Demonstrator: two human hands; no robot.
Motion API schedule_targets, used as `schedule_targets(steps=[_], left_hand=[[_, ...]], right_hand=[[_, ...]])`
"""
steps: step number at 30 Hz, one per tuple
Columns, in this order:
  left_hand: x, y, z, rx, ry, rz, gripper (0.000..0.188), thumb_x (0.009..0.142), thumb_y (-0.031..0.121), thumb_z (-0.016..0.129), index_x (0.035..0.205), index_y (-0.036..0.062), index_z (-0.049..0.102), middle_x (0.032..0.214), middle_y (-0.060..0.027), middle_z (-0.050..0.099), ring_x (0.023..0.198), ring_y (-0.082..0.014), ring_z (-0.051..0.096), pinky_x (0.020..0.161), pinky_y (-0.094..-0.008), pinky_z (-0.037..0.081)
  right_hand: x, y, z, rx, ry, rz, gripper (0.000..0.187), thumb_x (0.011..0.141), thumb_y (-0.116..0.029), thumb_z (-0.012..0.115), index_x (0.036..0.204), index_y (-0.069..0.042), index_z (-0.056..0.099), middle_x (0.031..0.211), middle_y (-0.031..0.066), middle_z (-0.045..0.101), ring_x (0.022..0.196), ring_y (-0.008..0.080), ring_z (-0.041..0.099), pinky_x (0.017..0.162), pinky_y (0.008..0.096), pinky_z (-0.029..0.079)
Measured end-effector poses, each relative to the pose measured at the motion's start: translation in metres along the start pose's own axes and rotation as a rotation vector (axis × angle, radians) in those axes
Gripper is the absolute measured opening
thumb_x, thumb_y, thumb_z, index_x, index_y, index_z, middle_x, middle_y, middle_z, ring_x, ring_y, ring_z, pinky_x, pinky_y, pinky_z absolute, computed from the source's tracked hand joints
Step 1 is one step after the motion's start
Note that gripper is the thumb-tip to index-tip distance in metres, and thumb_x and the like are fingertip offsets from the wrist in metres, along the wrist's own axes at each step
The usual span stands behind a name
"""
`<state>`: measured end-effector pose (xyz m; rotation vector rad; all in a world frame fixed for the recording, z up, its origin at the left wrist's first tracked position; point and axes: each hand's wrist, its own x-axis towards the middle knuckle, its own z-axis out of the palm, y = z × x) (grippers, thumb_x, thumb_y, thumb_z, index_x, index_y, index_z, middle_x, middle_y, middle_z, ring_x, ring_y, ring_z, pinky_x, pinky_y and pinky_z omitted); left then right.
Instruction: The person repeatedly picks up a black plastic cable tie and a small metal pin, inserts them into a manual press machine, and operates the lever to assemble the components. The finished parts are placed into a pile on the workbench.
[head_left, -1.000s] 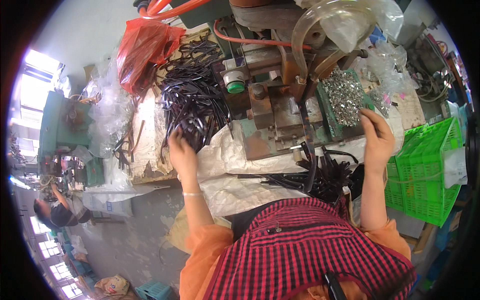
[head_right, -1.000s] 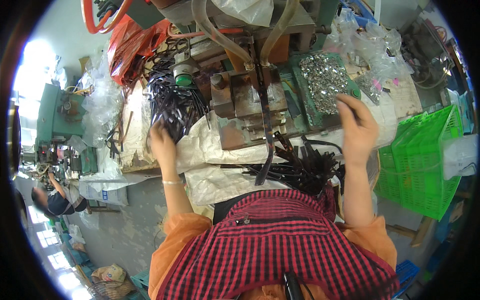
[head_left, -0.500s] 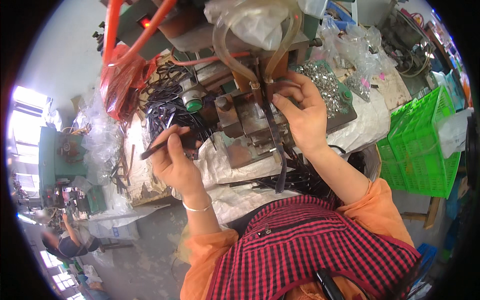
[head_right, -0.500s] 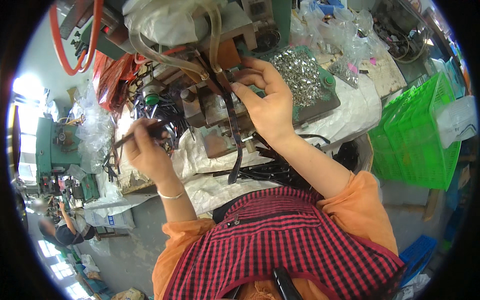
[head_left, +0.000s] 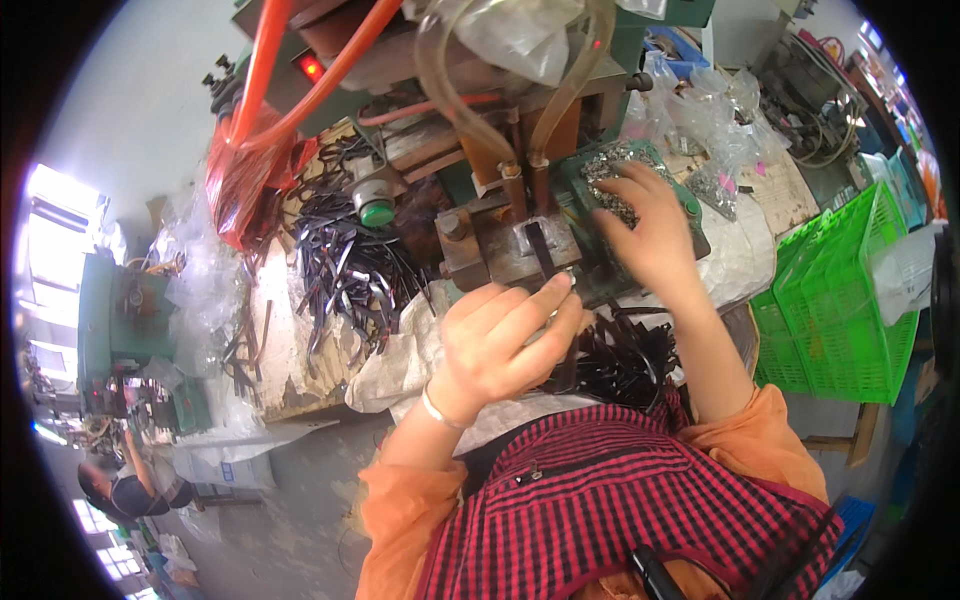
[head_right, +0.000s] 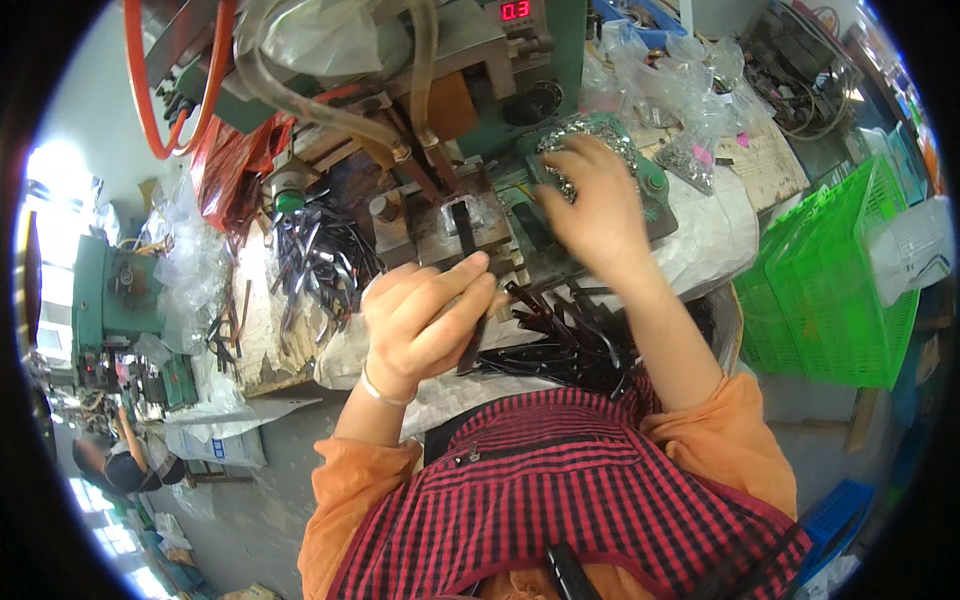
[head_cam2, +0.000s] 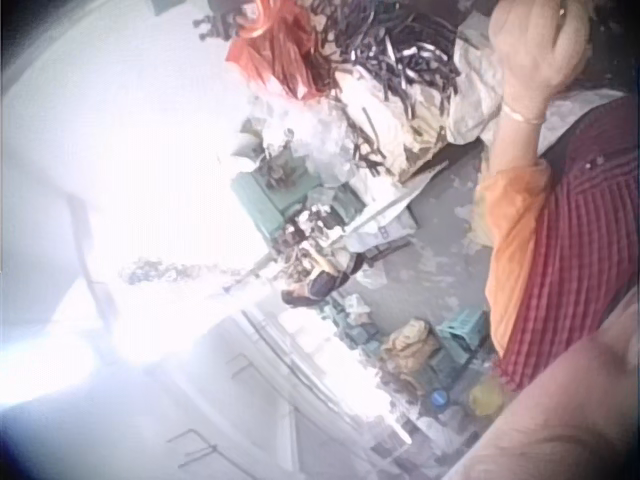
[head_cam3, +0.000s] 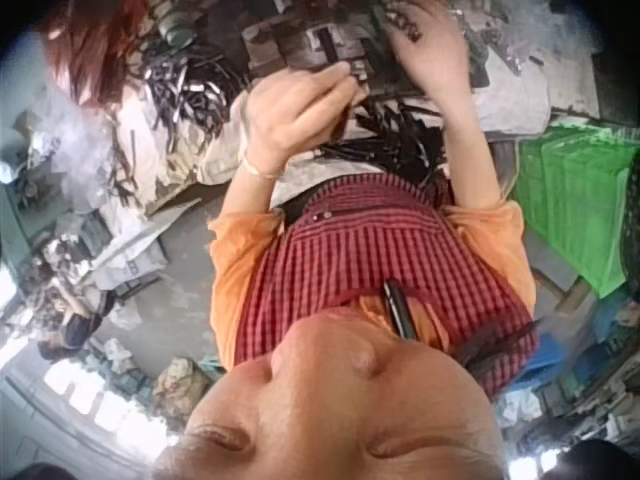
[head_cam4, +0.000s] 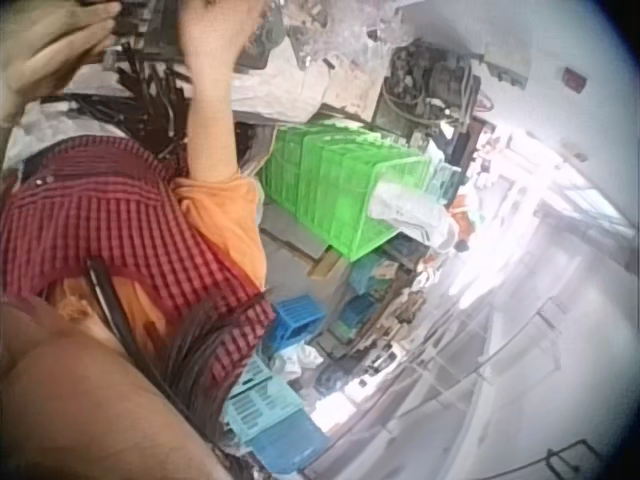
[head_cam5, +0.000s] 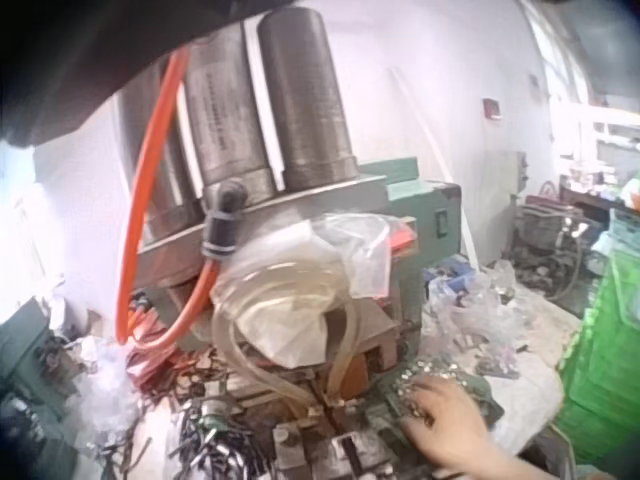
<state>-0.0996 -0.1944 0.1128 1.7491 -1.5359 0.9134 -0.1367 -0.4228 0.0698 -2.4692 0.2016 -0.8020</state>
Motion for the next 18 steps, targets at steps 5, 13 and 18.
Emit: schedule_targets(steps=[5,13,18], left_hand=[[-0.012,-0.006,0.01,-0.024,0.028,0.025,0.028,0.076,0.015,0.086,0.098,0.0082,0.07,0.098,-0.0072,0.074,0.057,-0.0129,0.061,0.047,-0.0262,0.045],[-0.025,0.005,0.008,-0.08,0.128,-0.106,0.031,0.074,0.014,0.085,0.101,0.0073,0.073,0.109,-0.0093,0.075,0.056,-0.0142,0.059,0.049,-0.0275,0.045],[-0.061,0.049,-0.047,0.199,-0.138,-0.46,0.011,0.082,0.009,0.079,0.091,0.0107,0.074,0.1,-0.0062,0.076,0.06,-0.0162,0.058,0.054,-0.0295,0.047]], right_hand=[[-0.022,0.079,0.015,-0.229,0.076,0.055,0.023,0.082,-0.02,0.08,0.102,-0.007,0.079,0.138,0.0227,0.062,0.134,0.0407,0.053,0.113,0.0479,0.041],[-0.004,0.054,0.034,-0.181,0.004,-0.243,0.013,0.09,-0.013,0.072,0.098,-0.003,0.07,0.121,0.0193,0.069,0.121,0.0402,0.06,0.1,0.0452,0.049],[-0.003,0.058,0.025,-0.055,0.092,0.017,0.013,0.095,-0.009,0.067,0.104,0.0,0.065,0.099,0.0154,0.072,0.094,0.0313,0.069,0.084,0.0379,0.054]])
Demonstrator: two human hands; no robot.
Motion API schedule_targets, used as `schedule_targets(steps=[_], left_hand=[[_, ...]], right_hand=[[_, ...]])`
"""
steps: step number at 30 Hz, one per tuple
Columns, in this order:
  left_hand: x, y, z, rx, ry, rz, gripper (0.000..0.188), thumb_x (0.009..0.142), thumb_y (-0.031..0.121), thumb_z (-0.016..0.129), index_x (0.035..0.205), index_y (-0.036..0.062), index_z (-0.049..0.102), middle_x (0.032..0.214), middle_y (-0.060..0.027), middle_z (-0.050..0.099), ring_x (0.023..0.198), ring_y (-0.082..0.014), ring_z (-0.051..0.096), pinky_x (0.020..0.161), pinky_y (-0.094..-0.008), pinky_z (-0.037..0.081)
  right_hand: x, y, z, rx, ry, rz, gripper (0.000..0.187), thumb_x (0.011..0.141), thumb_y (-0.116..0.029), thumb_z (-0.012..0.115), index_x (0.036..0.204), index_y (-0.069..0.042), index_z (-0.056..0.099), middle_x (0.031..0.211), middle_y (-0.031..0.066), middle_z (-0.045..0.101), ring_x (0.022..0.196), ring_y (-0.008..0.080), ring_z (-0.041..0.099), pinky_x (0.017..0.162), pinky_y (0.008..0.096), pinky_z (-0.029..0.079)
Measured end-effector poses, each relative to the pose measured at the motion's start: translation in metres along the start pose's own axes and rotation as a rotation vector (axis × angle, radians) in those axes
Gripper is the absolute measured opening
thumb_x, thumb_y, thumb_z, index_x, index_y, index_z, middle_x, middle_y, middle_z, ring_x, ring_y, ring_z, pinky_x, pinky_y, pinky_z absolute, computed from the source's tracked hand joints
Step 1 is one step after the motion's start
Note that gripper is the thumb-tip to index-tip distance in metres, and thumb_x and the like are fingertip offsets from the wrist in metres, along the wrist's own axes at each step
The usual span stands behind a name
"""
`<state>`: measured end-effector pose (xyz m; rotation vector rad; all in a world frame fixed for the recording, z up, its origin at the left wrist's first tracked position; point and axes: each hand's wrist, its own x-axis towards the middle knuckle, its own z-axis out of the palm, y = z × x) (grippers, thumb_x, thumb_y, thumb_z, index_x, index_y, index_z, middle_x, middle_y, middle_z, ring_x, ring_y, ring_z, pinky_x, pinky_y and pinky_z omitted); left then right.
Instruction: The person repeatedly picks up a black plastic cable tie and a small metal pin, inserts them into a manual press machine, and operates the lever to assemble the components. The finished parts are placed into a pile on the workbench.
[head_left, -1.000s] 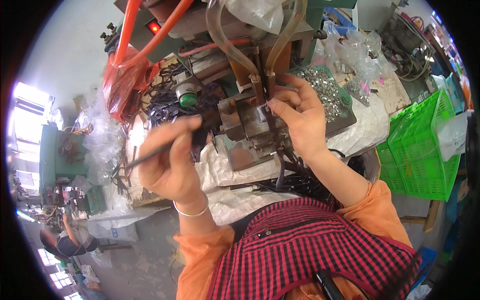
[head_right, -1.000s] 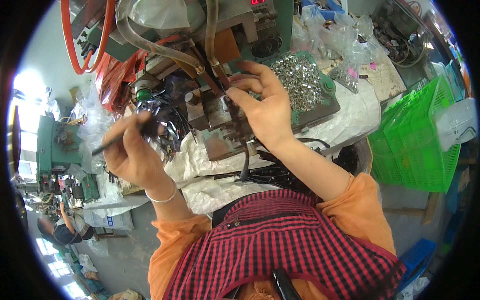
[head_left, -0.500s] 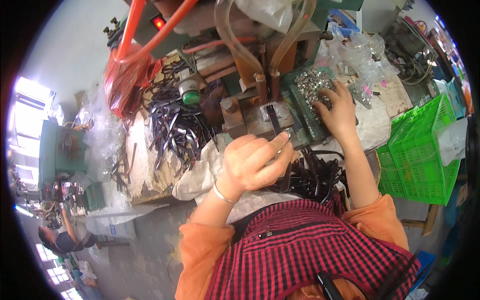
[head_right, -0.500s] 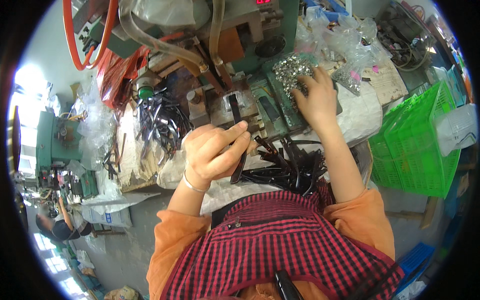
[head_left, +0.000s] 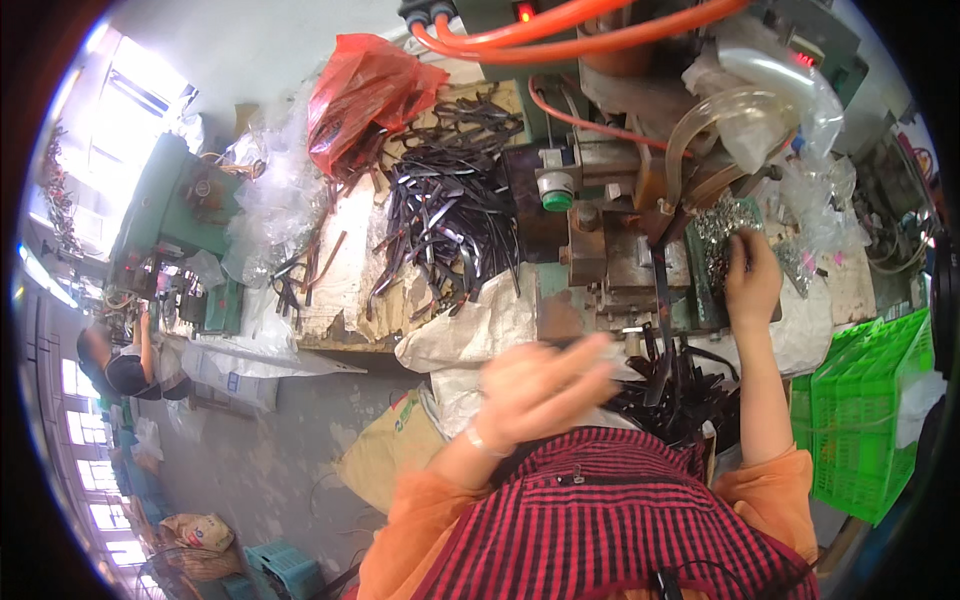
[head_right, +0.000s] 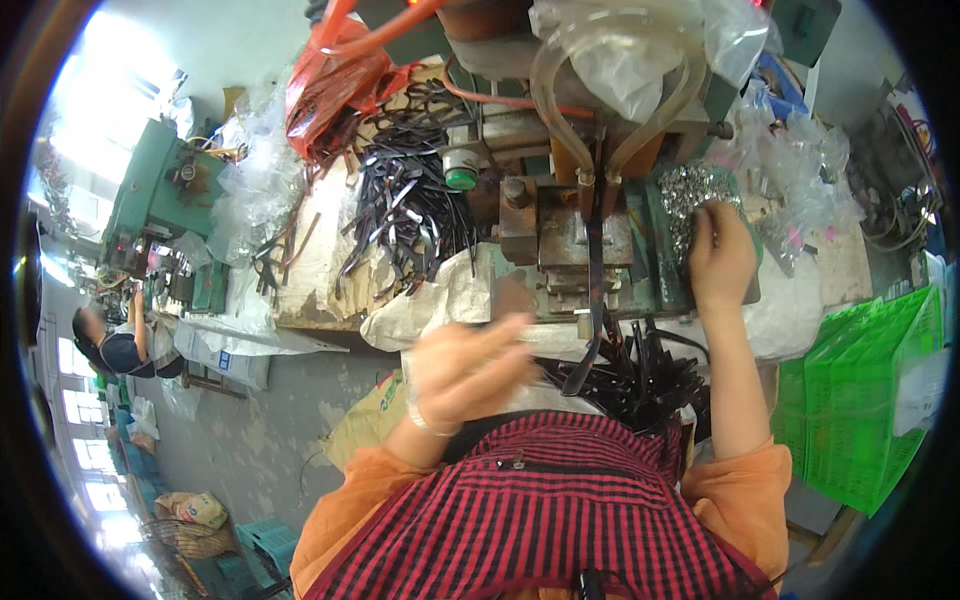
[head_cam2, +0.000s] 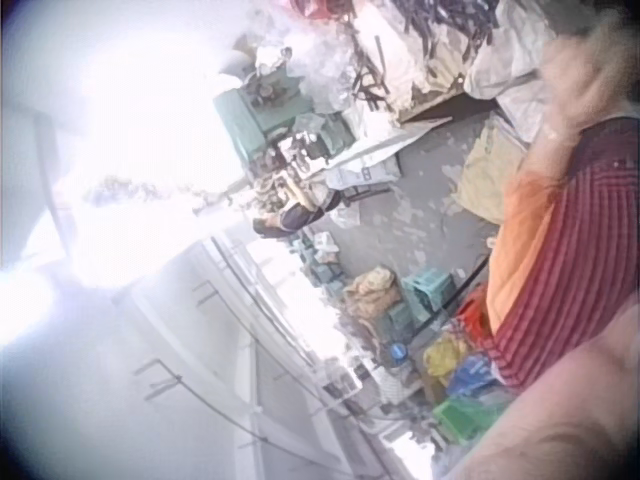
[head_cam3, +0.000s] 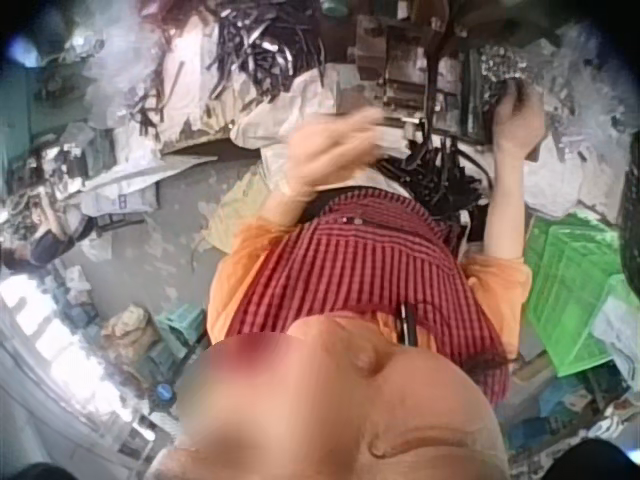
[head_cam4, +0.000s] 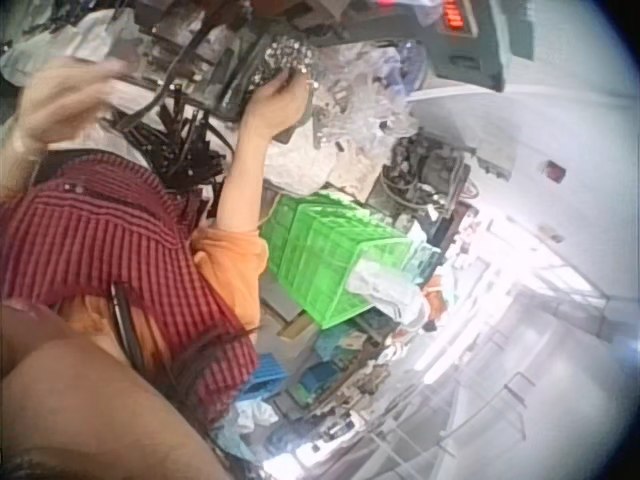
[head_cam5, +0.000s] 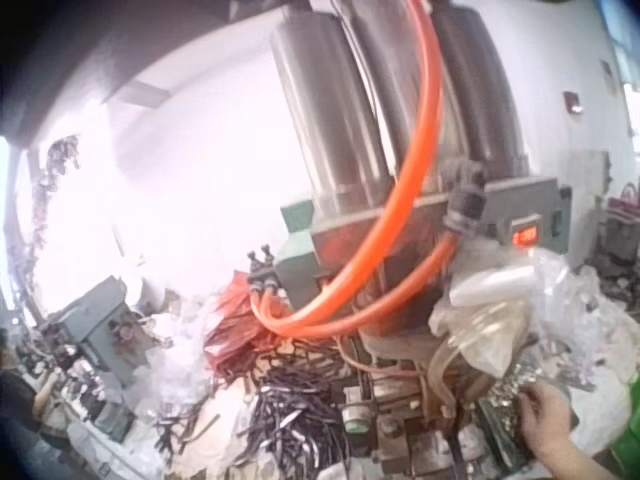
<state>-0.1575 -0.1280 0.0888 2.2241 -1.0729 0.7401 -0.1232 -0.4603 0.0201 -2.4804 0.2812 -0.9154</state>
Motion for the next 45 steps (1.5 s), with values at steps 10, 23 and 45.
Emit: schedule_targets(steps=[10,23,45], left_hand=[[0.038,-0.161,-0.064,0.222,0.435,-0.389,0.008,0.087,0.006,0.075,0.094,0.0018,0.076,0.109,-0.0147,0.068,0.094,-0.0275,0.064,0.09,-0.0361,0.051],[-0.021,-0.216,-0.016,0.403,-0.039,-0.72,0.042,0.093,0.01,0.068,0.135,0.0176,0.067,0.075,-0.0121,0.07,0.062,-0.0284,0.064,0.066,-0.0382,0.054],[0.094,-0.033,-0.021,-0.681,0.441,-0.261,0.009,0.096,-0.002,0.067,0.101,-0.0098,0.067,0.101,-0.0194,0.07,0.077,-0.0187,0.066,0.068,-0.0285,0.057]], right_hand=[[0.011,-0.004,-0.007,0.766,-0.008,0.451,0.014,0.099,-0.006,0.066,0.112,0.0,0.068,0.103,0.0019,0.071,0.092,0.0092,0.063,0.084,0.0239,0.049],[-0.064,0.048,-0.071,0.663,0.223,0.58,0.02,0.1,-0.004,0.064,0.117,0.003,0.071,0.11,0.0071,0.073,0.103,0.0163,0.068,0.093,0.0286,0.052],[0.004,-0.144,-0.016,1.238,-0.118,0.399,0.051,0.089,-0.001,0.07,0.136,0.005,0.051,0.102,0.0095,0.073,0.098,0.013,0.067,0.092,0.0264,0.05]])
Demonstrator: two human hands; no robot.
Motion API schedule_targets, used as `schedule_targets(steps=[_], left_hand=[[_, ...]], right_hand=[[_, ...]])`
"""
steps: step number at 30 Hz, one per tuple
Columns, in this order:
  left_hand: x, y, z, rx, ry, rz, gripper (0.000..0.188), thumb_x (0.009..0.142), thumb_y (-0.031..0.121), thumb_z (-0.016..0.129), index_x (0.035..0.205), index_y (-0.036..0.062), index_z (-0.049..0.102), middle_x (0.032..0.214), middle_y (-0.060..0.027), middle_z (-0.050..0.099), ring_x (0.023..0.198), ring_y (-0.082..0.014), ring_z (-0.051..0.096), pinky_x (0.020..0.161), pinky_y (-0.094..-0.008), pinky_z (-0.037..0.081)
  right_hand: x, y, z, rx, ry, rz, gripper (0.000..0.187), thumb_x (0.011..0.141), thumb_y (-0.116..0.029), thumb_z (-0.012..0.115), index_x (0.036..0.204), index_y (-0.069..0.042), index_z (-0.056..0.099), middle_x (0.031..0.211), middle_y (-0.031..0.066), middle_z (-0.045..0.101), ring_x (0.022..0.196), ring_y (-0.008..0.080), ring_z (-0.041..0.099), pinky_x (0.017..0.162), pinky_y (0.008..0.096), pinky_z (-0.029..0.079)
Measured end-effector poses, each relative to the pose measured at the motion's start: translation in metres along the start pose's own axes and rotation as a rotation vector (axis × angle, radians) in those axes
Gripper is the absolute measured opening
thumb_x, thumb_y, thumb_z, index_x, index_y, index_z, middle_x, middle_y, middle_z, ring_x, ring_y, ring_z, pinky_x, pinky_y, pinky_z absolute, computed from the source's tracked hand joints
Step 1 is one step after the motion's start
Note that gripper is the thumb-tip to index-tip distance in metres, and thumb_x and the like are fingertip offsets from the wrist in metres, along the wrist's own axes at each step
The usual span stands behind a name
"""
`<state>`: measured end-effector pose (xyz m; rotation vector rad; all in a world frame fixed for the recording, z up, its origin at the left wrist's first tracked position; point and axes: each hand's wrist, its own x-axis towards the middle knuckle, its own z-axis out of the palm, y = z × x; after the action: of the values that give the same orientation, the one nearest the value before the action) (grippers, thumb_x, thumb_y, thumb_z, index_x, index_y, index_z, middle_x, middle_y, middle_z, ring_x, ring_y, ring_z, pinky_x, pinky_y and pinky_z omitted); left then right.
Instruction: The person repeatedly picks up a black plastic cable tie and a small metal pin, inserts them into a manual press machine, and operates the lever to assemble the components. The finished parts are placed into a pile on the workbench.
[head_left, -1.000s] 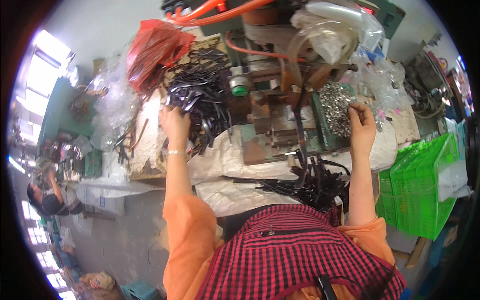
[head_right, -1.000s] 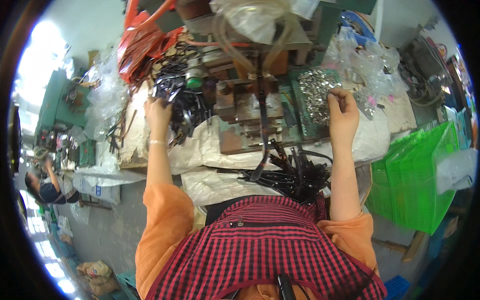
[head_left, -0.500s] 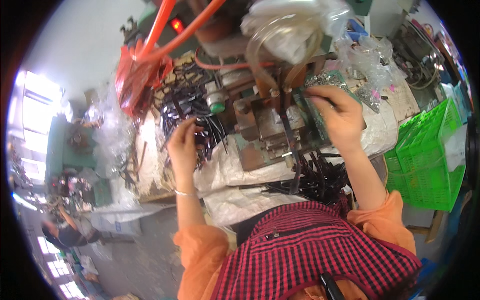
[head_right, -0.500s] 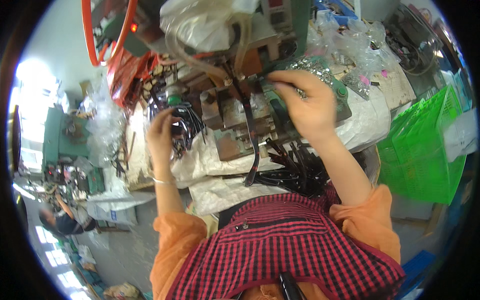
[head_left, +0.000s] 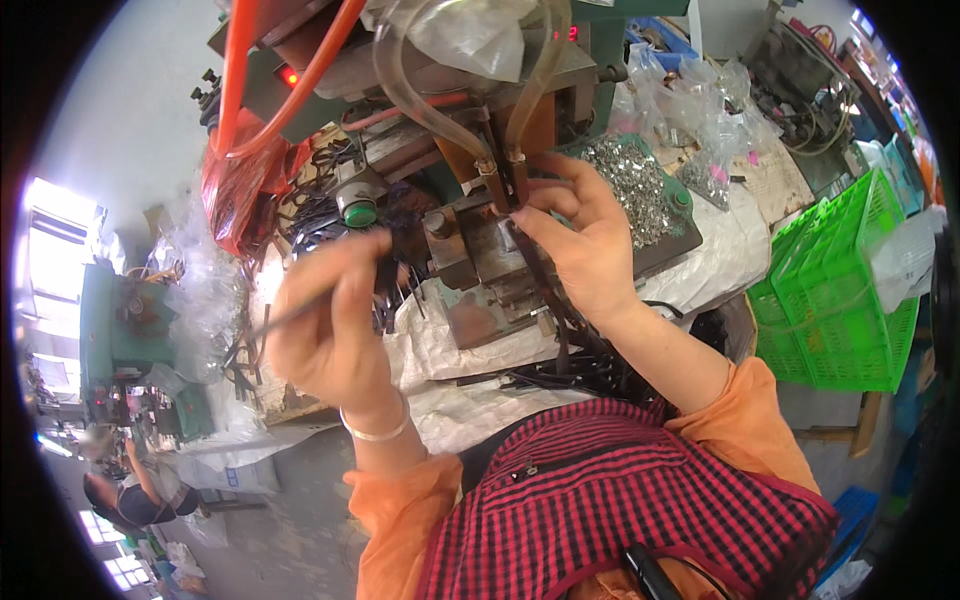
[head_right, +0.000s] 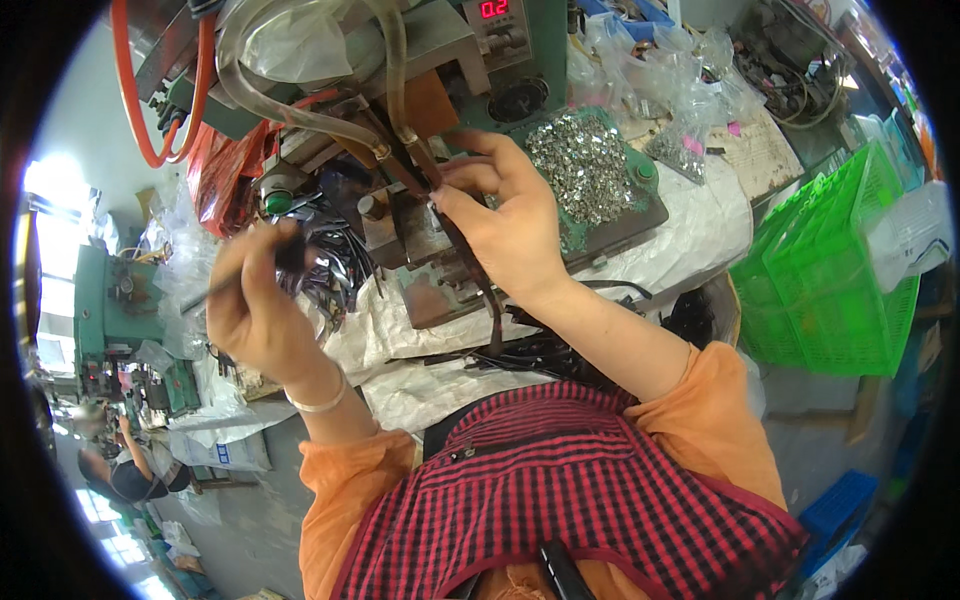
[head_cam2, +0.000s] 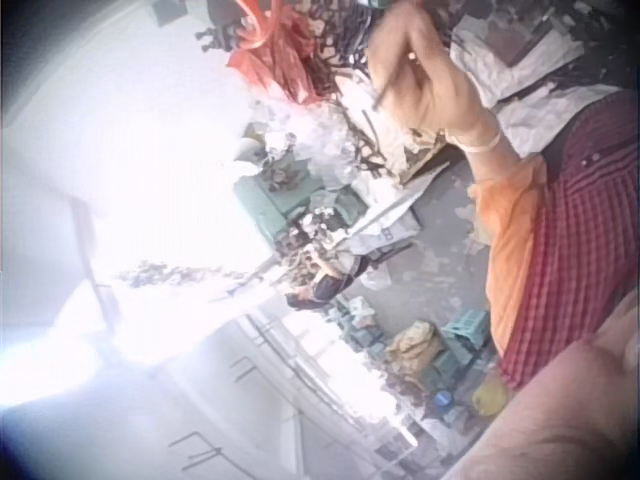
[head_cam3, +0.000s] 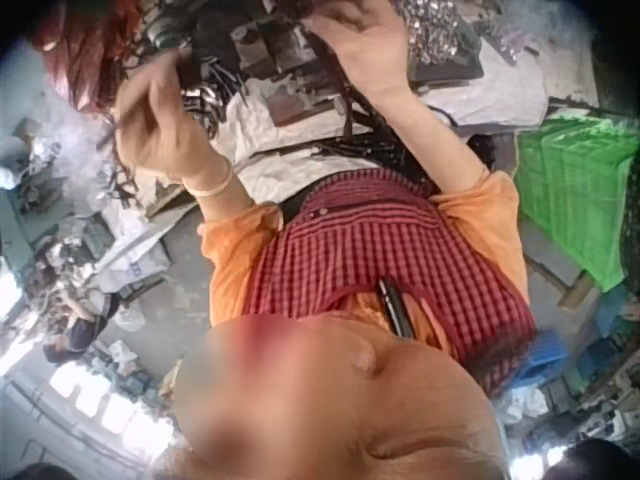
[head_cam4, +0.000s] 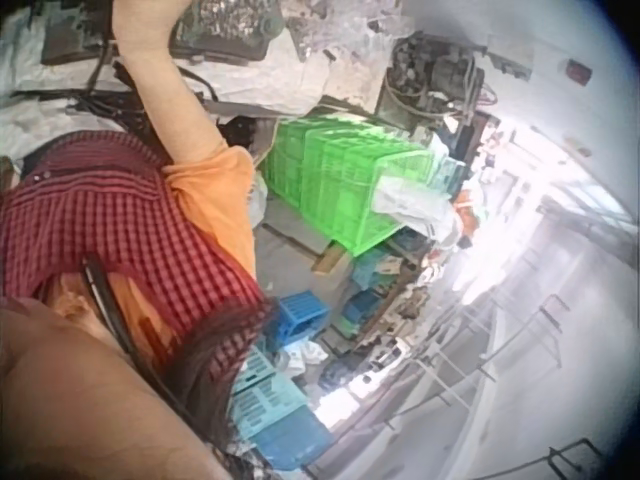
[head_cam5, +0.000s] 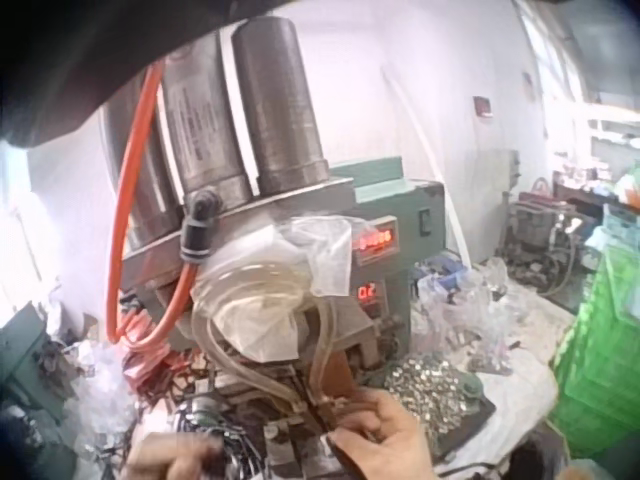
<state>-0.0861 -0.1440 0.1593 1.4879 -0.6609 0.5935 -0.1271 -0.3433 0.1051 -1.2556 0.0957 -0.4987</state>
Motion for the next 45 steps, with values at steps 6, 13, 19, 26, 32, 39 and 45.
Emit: schedule_targets(steps=[6,13,19,26,32,39,45], left_hand=[[-0.025,-0.011,0.018,0.199,-0.133,0.187,0.017,0.083,-0.005,0.075,0.099,-0.0032,0.073,0.093,-0.016,0.076,0.084,-0.0273,0.075,0.075,-0.0327,0.061],[-0.052,-0.03,0.054,0.43,-0.427,0.705,0.029,0.075,0.014,0.09,0.098,0.0074,0.074,0.1,-0.0103,0.076,0.059,-0.0146,0.063,0.051,-0.0269,0.046],[-0.056,-0.043,0.058,0.374,-0.4,0.719,0.032,0.075,0.015,0.09,0.101,0.0073,0.073,0.098,-0.0097,0.076,0.056,-0.0133,0.061,0.048,-0.0253,0.042],[-0.063,-0.015,0.043,0.445,-0.461,0.496,0.028,0.076,0.005,0.086,0.102,0.0045,0.076,0.104,-0.0127,0.077,0.067,-0.019,0.066,0.056,-0.0289,0.049],[-0.131,-0.039,-0.065,0.83,-0.005,0.107,0.02,0.087,-0.004,0.074,0.106,0.0012,0.075,0.106,-0.0134,0.077,0.079,-0.0227,0.069,0.07,-0.0318,0.054],[-0.041,-0.055,-0.14,0.923,0.222,-0.077,0.01,0.094,0.001,0.07,0.102,-0.001,0.076,0.095,-0.0081,0.075,0.08,-0.0169,0.067,0.076,-0.03,0.052],[-0.024,-0.142,-0.141,1.318,-0.174,-0.178,0.014,0.08,0.01,0.079,0.094,0.0058,0.077,0.094,-0.0111,0.069,0.085,-0.0301,0.068,0.077,-0.0394,0.053]], right_hand=[[-0.014,-0.032,-0.008,-0.103,-0.161,-0.013,0.06,0.092,-0.003,0.068,0.146,0.006,0.045,0.125,0.0135,0.067,0.116,0.0196,0.064,0.105,0.0326,0.047],[0.012,0.036,-0.124,-1.513,0.129,-0.345,0.03,0.082,-0.014,0.077,0.111,-0.007,0.076,0.127,0.0233,0.067,0.13,0.0418,0.055,0.109,0.0487,0.045],[0.019,0.058,-0.148,-1.348,0.218,-0.509,0.013,0.081,-0.017,0.079,0.09,-0.009,0.077,0.121,0.0174,0.069,0.126,0.0385,0.058,0.102,0.0482,0.049],[0.051,0.069,-0.11,-1.566,0.02,-0.586,0.017,0.08,-0.014,0.075,0.095,-0.009,0.07,0.129,0.014,0.065,0.131,0.0327,0.056,0.087,0.0459,0.054],[0.027,0.057,-0.148,-1.4,0.176,-0.602,0.013,0.082,-0.01,0.075,0.093,-0.005,0.072,0.113,0.0161,0.072,0.109,0.0362,0.067,0.093,0.0458,0.052],[0.029,0.049,-0.142,-1.561,0.074,-0.513,0.017,0.086,-0.015,0.076,0.096,-0.003,0.07,0.124,0.0191,0.067,0.119,0.0398,0.061,0.1,0.0472,0.05],[0.034,0.052,-0.131,-1.453,0.127,-0.517,0.011,0.084,-0.011,0.074,0.091,-0.003,0.07,0.112,0.0164,0.071,0.109,0.038,0.064,0.092,0.047,0.052]])
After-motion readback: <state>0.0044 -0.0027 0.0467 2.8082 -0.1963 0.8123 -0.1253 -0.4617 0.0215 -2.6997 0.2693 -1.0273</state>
